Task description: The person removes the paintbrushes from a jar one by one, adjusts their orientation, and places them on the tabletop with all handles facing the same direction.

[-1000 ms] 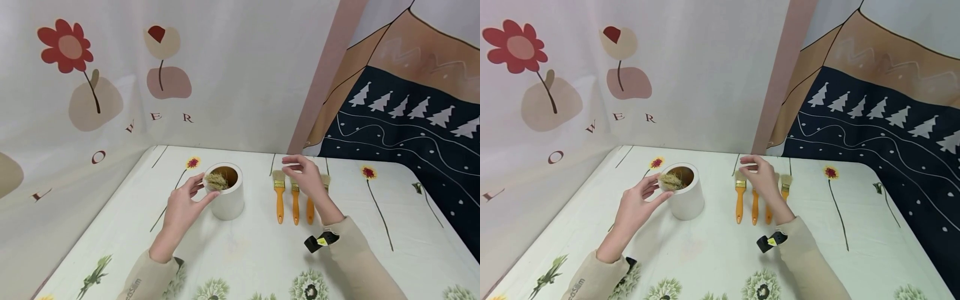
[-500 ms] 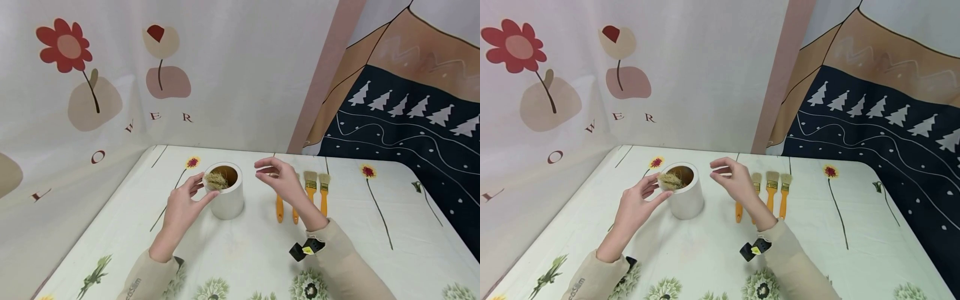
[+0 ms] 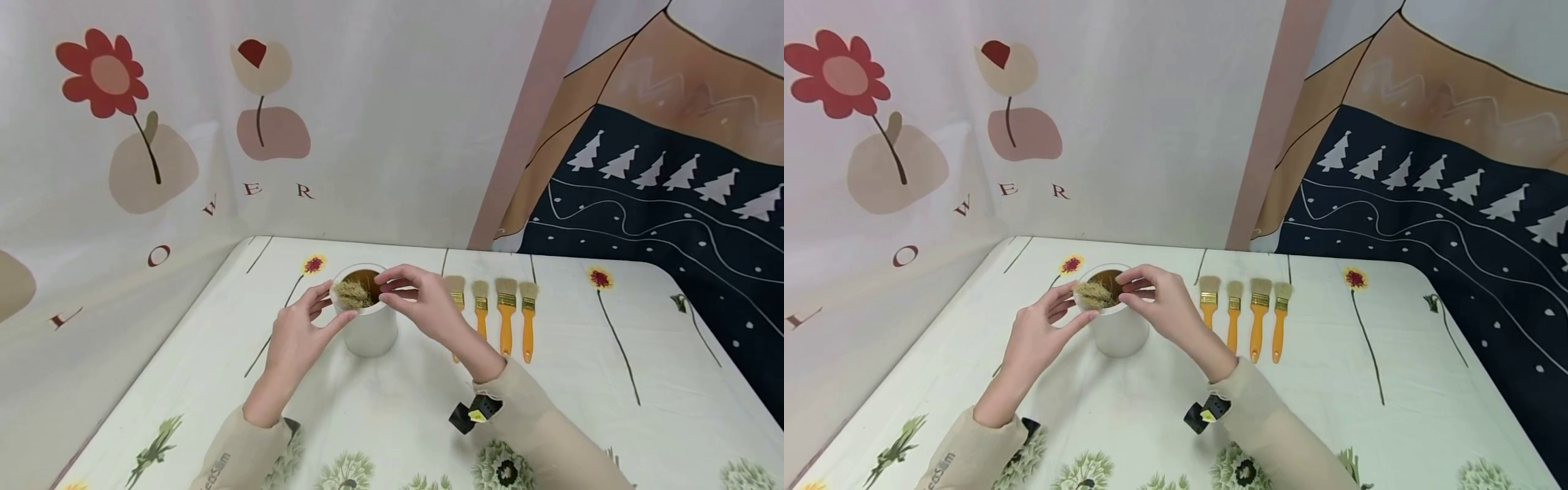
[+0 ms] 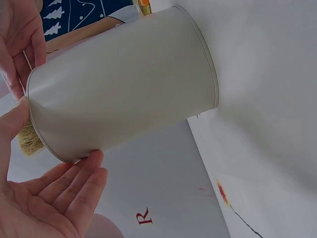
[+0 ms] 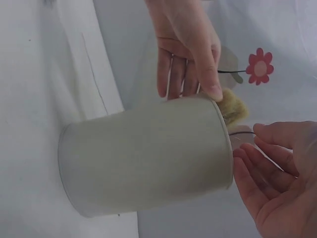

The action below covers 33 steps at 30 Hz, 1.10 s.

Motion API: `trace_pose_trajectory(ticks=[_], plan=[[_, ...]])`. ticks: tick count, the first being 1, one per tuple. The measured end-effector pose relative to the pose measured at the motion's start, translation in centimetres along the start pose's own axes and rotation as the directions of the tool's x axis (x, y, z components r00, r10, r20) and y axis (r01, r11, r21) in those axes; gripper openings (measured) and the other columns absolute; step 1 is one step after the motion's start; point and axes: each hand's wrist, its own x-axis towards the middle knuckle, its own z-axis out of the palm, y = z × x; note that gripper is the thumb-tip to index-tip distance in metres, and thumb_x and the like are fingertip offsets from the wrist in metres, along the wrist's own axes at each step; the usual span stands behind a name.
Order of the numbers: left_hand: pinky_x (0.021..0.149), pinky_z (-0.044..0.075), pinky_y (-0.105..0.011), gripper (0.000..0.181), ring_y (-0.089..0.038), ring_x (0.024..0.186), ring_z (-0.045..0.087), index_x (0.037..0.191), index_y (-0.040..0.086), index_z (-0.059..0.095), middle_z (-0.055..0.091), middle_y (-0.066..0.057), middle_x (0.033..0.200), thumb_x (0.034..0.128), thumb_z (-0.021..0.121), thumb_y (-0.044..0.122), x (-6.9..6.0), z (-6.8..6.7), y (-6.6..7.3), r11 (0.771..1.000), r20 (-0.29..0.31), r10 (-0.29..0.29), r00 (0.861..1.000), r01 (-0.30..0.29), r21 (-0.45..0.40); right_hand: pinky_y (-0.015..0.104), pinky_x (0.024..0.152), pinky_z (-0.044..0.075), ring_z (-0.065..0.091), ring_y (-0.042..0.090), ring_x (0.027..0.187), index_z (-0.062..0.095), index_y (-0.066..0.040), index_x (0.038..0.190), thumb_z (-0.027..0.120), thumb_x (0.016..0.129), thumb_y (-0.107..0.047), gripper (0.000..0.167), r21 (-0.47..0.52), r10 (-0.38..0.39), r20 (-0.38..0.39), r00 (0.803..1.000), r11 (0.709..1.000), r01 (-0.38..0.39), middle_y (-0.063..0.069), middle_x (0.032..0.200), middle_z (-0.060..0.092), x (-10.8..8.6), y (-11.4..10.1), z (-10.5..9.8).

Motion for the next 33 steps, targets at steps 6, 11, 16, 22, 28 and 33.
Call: trace_pose_trajectory(ticks=[6, 11, 16, 22, 28, 33], plan=[[0.094, 0.058, -0.047, 0.065, -0.033, 0.112, 0.070, 0.138, 0.005, 0.057, 0.065, -0.018, 0.133, 0.0848, 0.080, 0.036, 0.0, 0.0, 0.1, 1.000, -0.013, 0.027, 1.000, -0.027, 0.001, 0.025, 0.088, 0.060, 0.072, 0.020, 0.102, 0.070, -0.005, 0.116, 0.072, 0.091, -0.007, 0.025, -0.179, -0.045, 0.029, 0.999, 0.983, 0.050, 0.010, 0.114, 0.072, 1.1, -0.2, 1.5], [0.094, 0.059, -0.046, 0.065, -0.032, 0.112, 0.070, 0.137, 0.005, 0.058, 0.065, -0.018, 0.134, 0.0832, 0.081, 0.034, -0.1, 0.0, 0.0, 1.000, -0.018, 0.030, 0.999, -0.030, -0.006, 0.028, 0.081, 0.061, 0.073, 0.015, 0.095, 0.072, -0.010, 0.117, 0.074, 0.091, -0.014, 0.027, -0.439, -0.065, 0.046, 0.997, 0.895, 0.079, 0.005, 0.111, 0.074, 1.7, -0.4, 2.5], [0.094, 0.059, -0.045, 0.064, -0.031, 0.112, 0.070, 0.136, 0.007, 0.059, 0.067, -0.017, 0.131, 0.0827, 0.082, 0.034, -0.1, -0.1, 0.0, 1.000, -0.016, 0.018, 1.000, -0.018, -0.009, 0.032, 0.078, 0.059, 0.071, 0.015, 0.092, 0.073, -0.016, 0.117, 0.072, 0.093, -0.023, 0.025, -0.612, -0.070, 0.042, 0.997, 0.786, 0.081, 0.000, 0.109, 0.075, 1.9, -0.7, 3.1], [0.094, 0.059, -0.044, 0.060, -0.030, 0.111, 0.071, 0.134, 0.008, 0.060, 0.070, -0.017, 0.126, 0.0836, 0.081, 0.033, -0.2, -0.1, 0.0, 1.000, -0.014, 0.020, 1.000, -0.020, 0.002, 0.031, 0.069, 0.057, 0.070, 0.015, 0.086, 0.074, -0.021, 0.115, 0.071, 0.093, -0.027, 0.023, -0.682, -0.061, 0.027, 0.998, 0.729, 0.062, -0.004, 0.105, 0.077, 2.3, -0.9, 3.5], [0.095, 0.058, -0.045, 0.061, -0.031, 0.112, 0.070, 0.134, 0.006, 0.060, 0.068, -0.018, 0.127, 0.0846, 0.080, 0.035, -0.1, 0.0, 0.0, 1.000, -0.004, 0.011, 1.000, -0.011, -0.011, 0.027, 0.064, 0.055, 0.068, 0.012, 0.079, 0.075, -0.021, 0.111, 0.070, 0.095, -0.027, 0.018, -0.686, -0.082, -0.004, 0.997, 0.726, 0.057, -0.005, 0.095, 0.077, 2.5, -0.5, 3.7], [0.095, 0.058, -0.044, 0.061, -0.031, 0.112, 0.070, 0.134, 0.005, 0.060, 0.068, -0.018, 0.128, 0.0841, 0.081, 0.034, -0.1, 0.0, 0.0, 1.000, -0.008, 0.017, 1.000, -0.017, -0.016, 0.029, 0.069, 0.057, 0.070, 0.011, 0.081, 0.075, -0.019, 0.109, 0.069, 0.095, -0.022, 0.016, -0.627, -0.085, -0.036, 0.996, 0.778, 0.044, -0.004, 0.094, 0.077, 2.5, -0.3, 3.5]])
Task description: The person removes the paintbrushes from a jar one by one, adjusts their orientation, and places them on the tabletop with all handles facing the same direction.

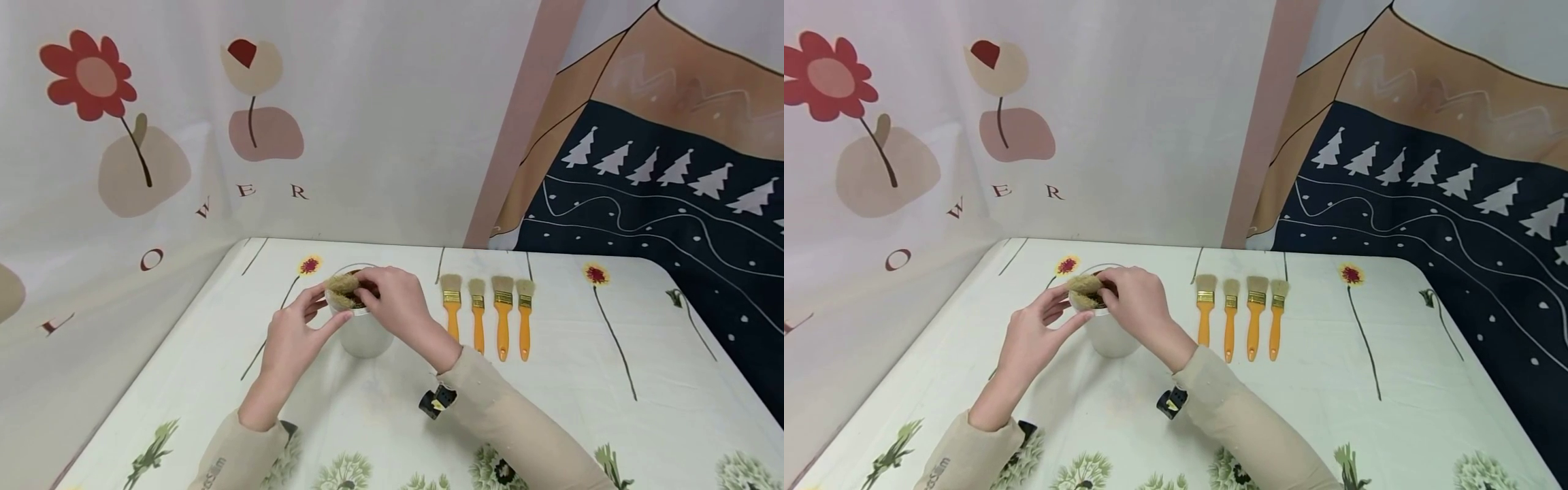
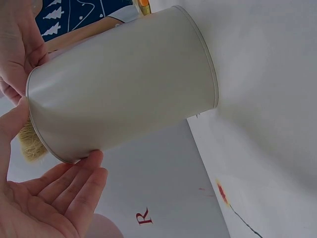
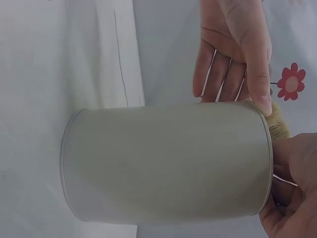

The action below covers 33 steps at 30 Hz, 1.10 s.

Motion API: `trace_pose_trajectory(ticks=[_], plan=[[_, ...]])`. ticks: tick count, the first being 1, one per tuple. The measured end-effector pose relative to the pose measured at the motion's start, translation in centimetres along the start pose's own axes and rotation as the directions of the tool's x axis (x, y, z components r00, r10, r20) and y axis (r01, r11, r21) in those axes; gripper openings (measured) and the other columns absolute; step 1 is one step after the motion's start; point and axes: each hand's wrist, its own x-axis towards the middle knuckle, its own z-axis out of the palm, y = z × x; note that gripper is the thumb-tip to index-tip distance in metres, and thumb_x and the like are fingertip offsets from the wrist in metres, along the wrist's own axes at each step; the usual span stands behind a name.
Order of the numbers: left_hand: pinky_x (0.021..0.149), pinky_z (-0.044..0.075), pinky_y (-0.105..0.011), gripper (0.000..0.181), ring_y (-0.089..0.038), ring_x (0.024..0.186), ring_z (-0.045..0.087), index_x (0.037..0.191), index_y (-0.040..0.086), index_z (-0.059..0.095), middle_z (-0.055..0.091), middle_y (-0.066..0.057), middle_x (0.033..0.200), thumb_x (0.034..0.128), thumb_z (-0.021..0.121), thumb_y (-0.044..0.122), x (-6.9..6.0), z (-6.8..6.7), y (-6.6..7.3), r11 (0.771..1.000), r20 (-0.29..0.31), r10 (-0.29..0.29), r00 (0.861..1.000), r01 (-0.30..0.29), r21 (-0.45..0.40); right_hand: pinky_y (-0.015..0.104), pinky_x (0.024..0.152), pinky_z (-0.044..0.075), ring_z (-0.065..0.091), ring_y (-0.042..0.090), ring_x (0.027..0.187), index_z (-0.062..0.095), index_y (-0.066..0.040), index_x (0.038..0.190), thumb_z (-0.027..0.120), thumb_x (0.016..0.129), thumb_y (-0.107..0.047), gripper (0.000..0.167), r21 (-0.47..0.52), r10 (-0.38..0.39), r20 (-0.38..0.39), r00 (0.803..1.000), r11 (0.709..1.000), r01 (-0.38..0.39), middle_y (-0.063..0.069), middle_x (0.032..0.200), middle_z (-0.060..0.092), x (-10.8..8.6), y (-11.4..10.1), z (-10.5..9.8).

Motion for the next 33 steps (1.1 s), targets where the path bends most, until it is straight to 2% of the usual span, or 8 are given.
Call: trace_pose_trajectory(ticks=[10, 19, 24, 33], plan=[[0.097, 0.057, -0.043, 0.063, -0.030, 0.113, 0.070, 0.135, 0.005, 0.059, 0.067, -0.017, 0.131, 0.0835, 0.081, 0.032, 0.0, 0.1, -0.1, 1.000, -0.001, 0.015, 1.000, -0.015, -0.013, 0.029, 0.074, 0.059, 0.070, 0.013, 0.082, 0.074, -0.013, 0.110, 0.067, 0.096, -0.016, 0.016, 0.179, 0.023, -0.061, 0.998, 0.984, -0.012, 0.002, 0.098, 0.076, -0.2, 0.4, 0.1], [0.097, 0.057, -0.044, 0.063, -0.032, 0.112, 0.070, 0.135, 0.003, 0.059, 0.066, -0.018, 0.131, 0.0840, 0.081, 0.032, -0.1, 0.2, 0.0, 1.000, -0.011, 0.018, 1.000, -0.018, -0.008, 0.021, 0.076, 0.061, 0.071, 0.015, 0.087, 0.072, -0.009, 0.109, 0.064, 0.097, -0.010, 0.014, 0.365, 0.014, -0.141, 0.990, 0.930, 0.039, 0.005, 0.099, 0.073, -0.5, 0.5, -0.2], [0.096, 0.058, -0.043, 0.064, -0.031, 0.112, 0.070, 0.136, 0.004, 0.059, 0.065, -0.017, 0.133, 0.0832, 0.082, 0.032, -0.1, 0.2, 0.0, 1.000, -0.013, 0.014, 1.000, -0.014, 0.003, 0.019, 0.074, 0.061, 0.072, 0.017, 0.094, 0.071, -0.007, 0.106, 0.064, 0.097, -0.010, 0.011, 0.414, 0.021, -0.184, 0.983, 0.908, 0.058, 0.007, 0.102, 0.074, -0.5, 0.6, -0.8], [0.097, 0.058, -0.041, 0.064, -0.029, 0.111, 0.071, 0.134, 0.006, 0.060, 0.068, -0.014, 0.130, 0.0810, 0.083, 0.033, 0.0, 0.0, 0.1, 1.000, -0.018, 0.002, 1.000, -0.003, -0.010, 0.027, 0.080, 0.063, 0.073, 0.021, 0.098, 0.070, -0.005, 0.105, 0.064, 0.097, -0.009, 0.011, 0.472, 0.034, -0.277, 0.960, 0.875, 0.105, 0.009, 0.101, 0.074, -0.5, 0.6, -2.6]])
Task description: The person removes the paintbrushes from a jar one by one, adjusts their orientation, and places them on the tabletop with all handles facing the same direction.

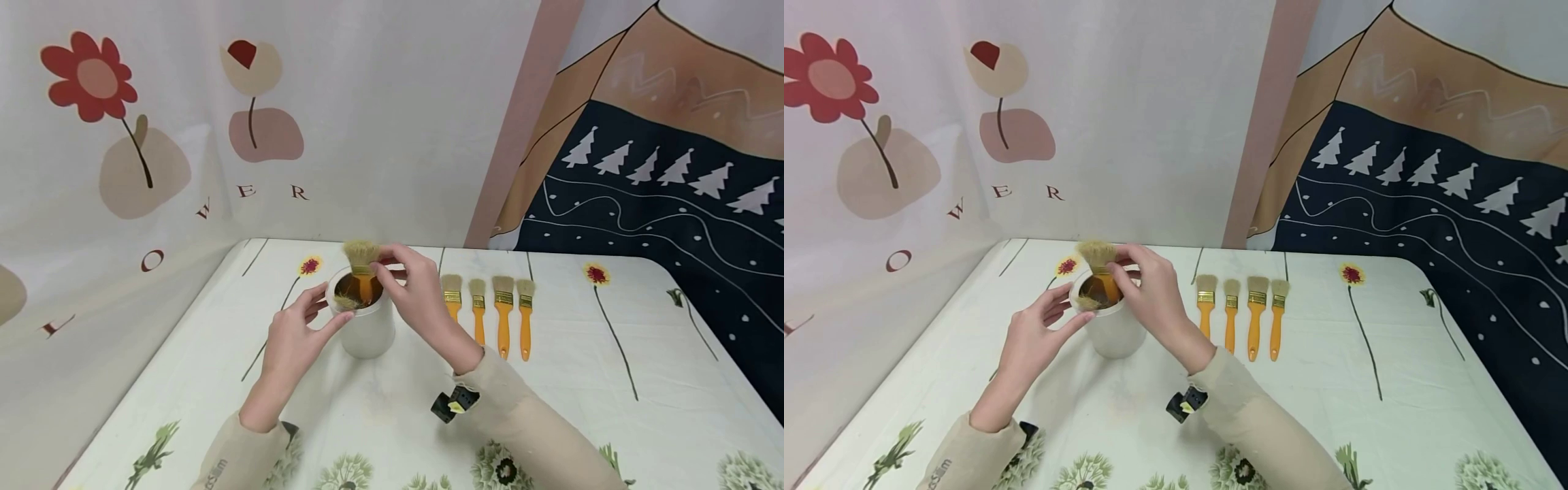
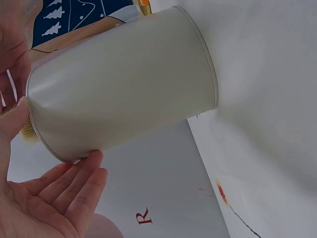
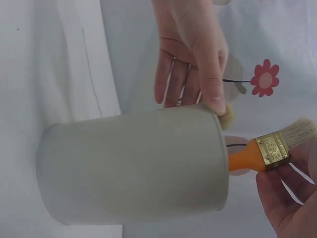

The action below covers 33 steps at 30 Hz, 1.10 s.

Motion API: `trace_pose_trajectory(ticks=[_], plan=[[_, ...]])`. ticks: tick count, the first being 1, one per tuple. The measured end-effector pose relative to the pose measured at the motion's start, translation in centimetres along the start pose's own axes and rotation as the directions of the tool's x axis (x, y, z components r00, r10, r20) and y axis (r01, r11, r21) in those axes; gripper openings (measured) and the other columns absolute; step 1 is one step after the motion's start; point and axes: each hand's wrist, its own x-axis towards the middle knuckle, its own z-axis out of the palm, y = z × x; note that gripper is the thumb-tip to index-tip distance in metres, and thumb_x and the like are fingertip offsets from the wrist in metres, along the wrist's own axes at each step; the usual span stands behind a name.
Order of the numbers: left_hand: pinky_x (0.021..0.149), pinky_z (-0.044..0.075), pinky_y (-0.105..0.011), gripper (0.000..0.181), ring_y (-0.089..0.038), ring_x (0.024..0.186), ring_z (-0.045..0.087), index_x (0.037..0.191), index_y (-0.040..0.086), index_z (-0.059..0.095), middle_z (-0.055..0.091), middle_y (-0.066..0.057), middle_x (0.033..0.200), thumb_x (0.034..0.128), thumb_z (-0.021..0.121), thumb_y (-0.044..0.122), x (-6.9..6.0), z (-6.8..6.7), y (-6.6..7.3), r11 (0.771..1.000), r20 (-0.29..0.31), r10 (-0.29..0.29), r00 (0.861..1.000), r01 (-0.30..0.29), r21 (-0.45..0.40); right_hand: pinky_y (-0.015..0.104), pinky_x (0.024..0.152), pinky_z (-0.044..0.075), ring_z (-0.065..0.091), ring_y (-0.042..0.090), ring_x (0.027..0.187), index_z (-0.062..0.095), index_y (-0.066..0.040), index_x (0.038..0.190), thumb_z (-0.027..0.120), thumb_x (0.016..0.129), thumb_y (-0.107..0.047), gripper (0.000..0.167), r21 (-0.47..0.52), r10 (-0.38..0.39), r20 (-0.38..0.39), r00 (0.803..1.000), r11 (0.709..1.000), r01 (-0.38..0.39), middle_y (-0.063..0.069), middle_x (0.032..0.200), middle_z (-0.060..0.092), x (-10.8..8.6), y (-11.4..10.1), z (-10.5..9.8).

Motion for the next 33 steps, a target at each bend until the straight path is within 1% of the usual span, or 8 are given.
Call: trace_pose_trajectory(ticks=[9, 14, 20, 23, 26, 30, 33], plan=[[0.097, 0.058, -0.041, 0.064, -0.028, 0.112, 0.071, 0.134, 0.007, 0.060, 0.068, -0.014, 0.130, 0.0808, 0.084, 0.034, 0.0, 0.0, 0.0, 1.000, 0.003, -0.019, 1.000, 0.019, 0.005, 0.030, 0.079, 0.064, 0.073, 0.025, 0.098, 0.069, 0.000, 0.106, 0.064, 0.096, -0.007, 0.013, 0.062, 0.016, -0.063, 0.998, 0.998, -0.012, 0.014, 0.102, 0.073, 0.5, -0.8, -1.7], [0.098, 0.058, -0.040, 0.064, -0.028, 0.112, 0.071, 0.134, 0.007, 0.060, 0.068, -0.014, 0.130, 0.0805, 0.084, 0.034, 0.0, 0.0, 0.1, 1.000, 0.000, -0.022, 1.000, 0.022, 0.001, 0.029, 0.080, 0.063, 0.072, 0.025, 0.098, 0.069, 0.000, 0.107, 0.064, 0.097, -0.008, 0.014, 0.088, 0.022, -0.090, 0.996, 0.996, -0.014, 0.014, 0.102, 0.073, 0.7, -1.3, -2.9], [0.098, 0.057, -0.040, 0.064, -0.028, 0.114, 0.070, 0.135, 0.007, 0.060, 0.068, -0.014, 0.131, 0.0811, 0.083, 0.033, 0.0, 0.0, 0.1, 1.000, 0.004, -0.030, 1.000, 0.030, -0.002, 0.029, 0.077, 0.064, 0.073, 0.026, 0.093, 0.069, 0.002, 0.105, 0.065, 0.095, -0.005, 0.013, 0.108, 0.016, -0.143, 0.990, 0.994, -0.001, 0.017, 0.098, 0.073, 1.0, -2.0, -4.0], [0.098, 0.057, -0.040, 0.064, -0.028, 0.114, 0.070, 0.135, 0.007, 0.060, 0.068, -0.015, 0.131, 0.0814, 0.083, 0.033, 0.0, 0.0, 0.1, 1.000, 0.002, -0.031, 1.000, 0.031, 0.000, 0.027, 0.076, 0.064, 0.074, 0.026, 0.091, 0.068, 0.002, 0.105, 0.065, 0.096, -0.005, 0.012, 0.109, 0.007, -0.162, 0.987, 0.994, 0.010, 0.017, 0.096, 0.072, 1.0, -2.2, -4.5], [0.098, 0.057, -0.040, 0.064, -0.029, 0.113, 0.070, 0.135, 0.006, 0.060, 0.068, -0.015, 0.130, 0.0814, 0.083, 0.033, 0.0, 0.0, 0.1, 0.999, 0.005, -0.032, 0.999, 0.032, 0.000, 0.023, 0.077, 0.062, 0.073, 0.026, 0.091, 0.068, 0.003, 0.106, 0.065, 0.096, -0.005, 0.013, 0.122, 0.011, -0.174, 0.985, 0.992, 0.011, 0.017, 0.097, 0.072, 1.0, -2.3, -5.0], [0.099, 0.057, -0.041, 0.064, -0.030, 0.114, 0.069, 0.136, 0.006, 0.059, 0.067, -0.016, 0.132, 0.0822, 0.082, 0.034, 0.0, -0.1, 0.1, 0.999, 0.013, -0.036, 0.999, 0.036, -0.008, 0.019, 0.078, 0.061, 0.073, 0.024, 0.092, 0.067, 0.004, 0.107, 0.065, 0.096, -0.005, 0.015, 0.140, 0.018, -0.190, 0.982, 0.990, 0.009, 0.018, 0.098, 0.071, 1.0, -2.3, -5.7], [0.099, 0.057, -0.042, 0.065, -0.031, 0.115, 0.069, 0.136, 0.007, 0.059, 0.066, -0.016, 0.132, 0.0827, 0.082, 0.036, 0.1, -0.1, 0.2, 0.999, 0.016, -0.039, 0.999, 0.039, -0.011, 0.020, 0.078, 0.062, 0.072, 0.015, 0.092, 0.066, 0.005, 0.108, 0.065, 0.096, -0.004, 0.015, 0.151, 0.022, -0.203, 0.979, 0.988, 0.009, 0.018, 0.099, 0.070, 1.0, -2.2, -6.2]])
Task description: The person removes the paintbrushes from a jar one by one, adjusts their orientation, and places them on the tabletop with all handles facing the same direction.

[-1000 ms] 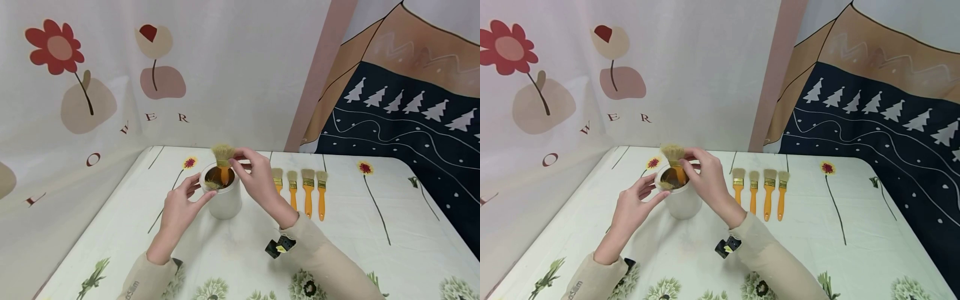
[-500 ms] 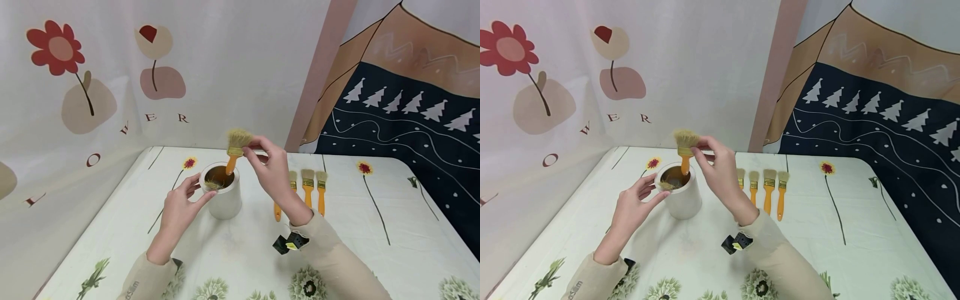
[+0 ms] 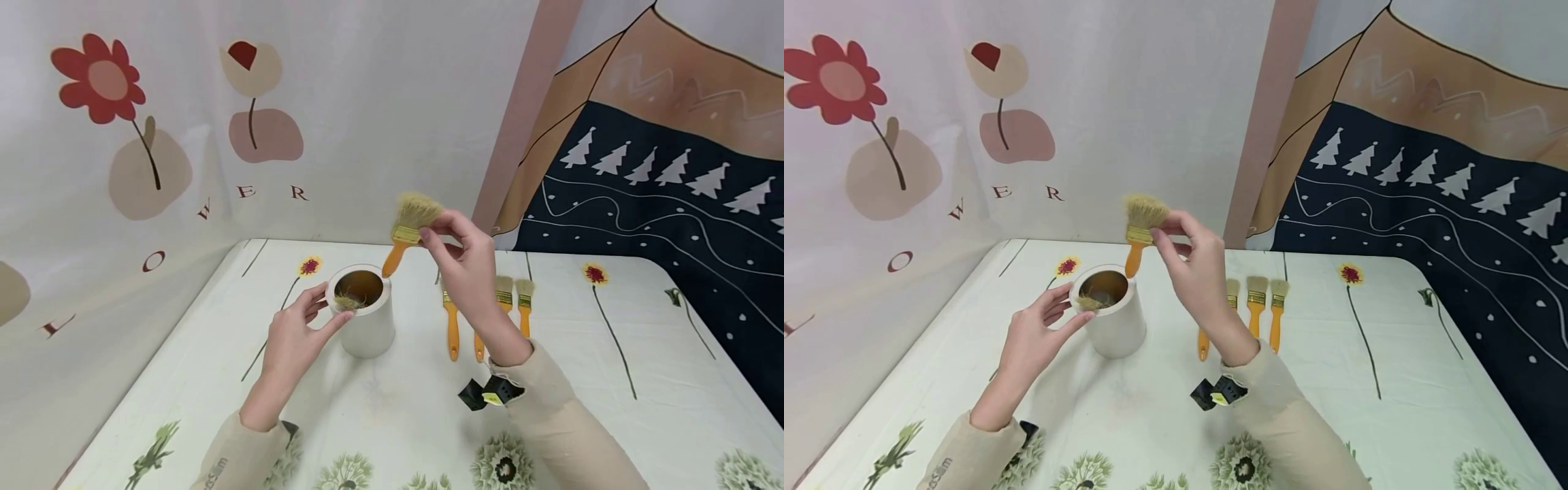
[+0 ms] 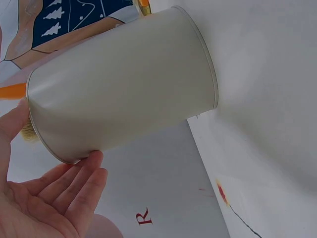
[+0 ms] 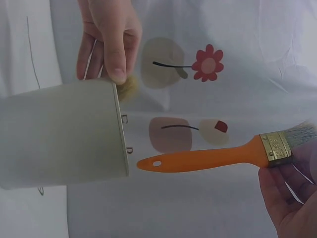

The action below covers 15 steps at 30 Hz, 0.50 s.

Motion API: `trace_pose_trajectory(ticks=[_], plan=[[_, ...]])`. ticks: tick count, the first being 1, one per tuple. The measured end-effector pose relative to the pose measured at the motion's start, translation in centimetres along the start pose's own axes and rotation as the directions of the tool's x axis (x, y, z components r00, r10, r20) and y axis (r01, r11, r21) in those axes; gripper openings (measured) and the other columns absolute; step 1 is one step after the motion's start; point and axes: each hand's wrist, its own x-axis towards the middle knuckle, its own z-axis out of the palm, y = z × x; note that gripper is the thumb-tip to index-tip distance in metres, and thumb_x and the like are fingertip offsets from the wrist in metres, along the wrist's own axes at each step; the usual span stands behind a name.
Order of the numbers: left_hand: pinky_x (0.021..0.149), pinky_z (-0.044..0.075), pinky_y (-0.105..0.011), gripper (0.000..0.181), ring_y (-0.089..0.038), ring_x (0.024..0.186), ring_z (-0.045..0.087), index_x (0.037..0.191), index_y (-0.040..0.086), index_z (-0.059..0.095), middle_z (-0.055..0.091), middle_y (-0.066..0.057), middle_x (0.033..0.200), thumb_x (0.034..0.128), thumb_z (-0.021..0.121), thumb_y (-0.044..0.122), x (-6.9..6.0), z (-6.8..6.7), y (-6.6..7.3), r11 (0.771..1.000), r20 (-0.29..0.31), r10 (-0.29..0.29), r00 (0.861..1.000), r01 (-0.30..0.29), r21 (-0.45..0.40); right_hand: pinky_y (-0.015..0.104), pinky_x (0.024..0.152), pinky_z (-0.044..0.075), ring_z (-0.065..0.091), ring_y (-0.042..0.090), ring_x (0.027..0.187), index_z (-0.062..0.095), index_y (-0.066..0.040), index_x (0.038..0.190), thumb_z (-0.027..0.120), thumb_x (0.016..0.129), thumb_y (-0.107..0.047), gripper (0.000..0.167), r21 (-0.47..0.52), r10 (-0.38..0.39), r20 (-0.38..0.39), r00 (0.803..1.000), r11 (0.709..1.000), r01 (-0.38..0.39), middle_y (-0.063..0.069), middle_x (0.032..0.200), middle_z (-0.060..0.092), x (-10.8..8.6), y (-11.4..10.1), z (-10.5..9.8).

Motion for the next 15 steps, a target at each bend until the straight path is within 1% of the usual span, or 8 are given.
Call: trace_pose_trajectory(ticks=[3, 5, 10, 15], plan=[[0.099, 0.057, -0.042, 0.065, -0.030, 0.115, 0.069, 0.136, 0.008, 0.059, 0.067, -0.016, 0.132, 0.0821, 0.082, 0.036, 0.0, 0.1, -0.1, 1.000, 0.000, -0.004, 1.000, 0.004, 0.003, 0.020, 0.078, 0.061, 0.070, 0.005, 0.090, 0.066, 0.006, 0.107, 0.064, 0.096, -0.003, 0.015, 0.004, 0.009, -0.012, 1.000, 1.000, -0.009, 0.018, 0.099, 0.070, 0.1, 0.1, -0.6], [0.098, 0.057, -0.042, 0.064, -0.030, 0.114, 0.070, 0.135, 0.008, 0.060, 0.067, -0.015, 0.131, 0.0817, 0.083, 0.036, 0.0, 0.1, -0.1, 1.000, -0.003, -0.004, 1.000, 0.004, 0.006, 0.019, 0.077, 0.061, 0.069, 0.001, 0.088, 0.065, 0.006, 0.107, 0.064, 0.096, -0.003, 0.014, 0.003, 0.019, -0.019, 1.000, 1.000, -0.019, 0.018, 0.098, 0.069, 0.1, 0.3, -1.0], [0.098, 0.057, -0.042, 0.065, -0.030, 0.114, 0.069, 0.136, 0.008, 0.060, 0.067, -0.016, 0.131, 0.0818, 0.083, 0.036, 0.0, 0.1, -0.1, 1.000, -0.003, -0.003, 1.000, 0.003, 0.009, 0.017, 0.078, 0.060, 0.069, -0.003, 0.086, 0.065, 0.006, 0.109, 0.064, 0.096, -0.003, 0.016, -0.029, 0.028, -0.041, 0.999, 0.999, -0.029, 0.018, 0.100, 0.069, 0.1, 0.6, -2.1], [0.098, 0.057, -0.043, 0.065, -0.031, 0.114, 0.069, 0.136, 0.008, 0.059, 0.067, -0.016, 0.131, 0.0821, 0.082, 0.036, -0.1, 0.0, -0.1, 1.000, -0.003, -0.001, 1.000, 0.001, 0.014, 0.013, 0.078, 0.059, 0.066, -0.006, 0.089, 0.065, 0.005, 0.114, 0.065, 0.095, -0.003, 0.020, -0.101, 0.047, -0.071, 0.996, 0.993, -0.054, 0.019, 0.106, 0.069, 0.1, 1.3, -3.3]])
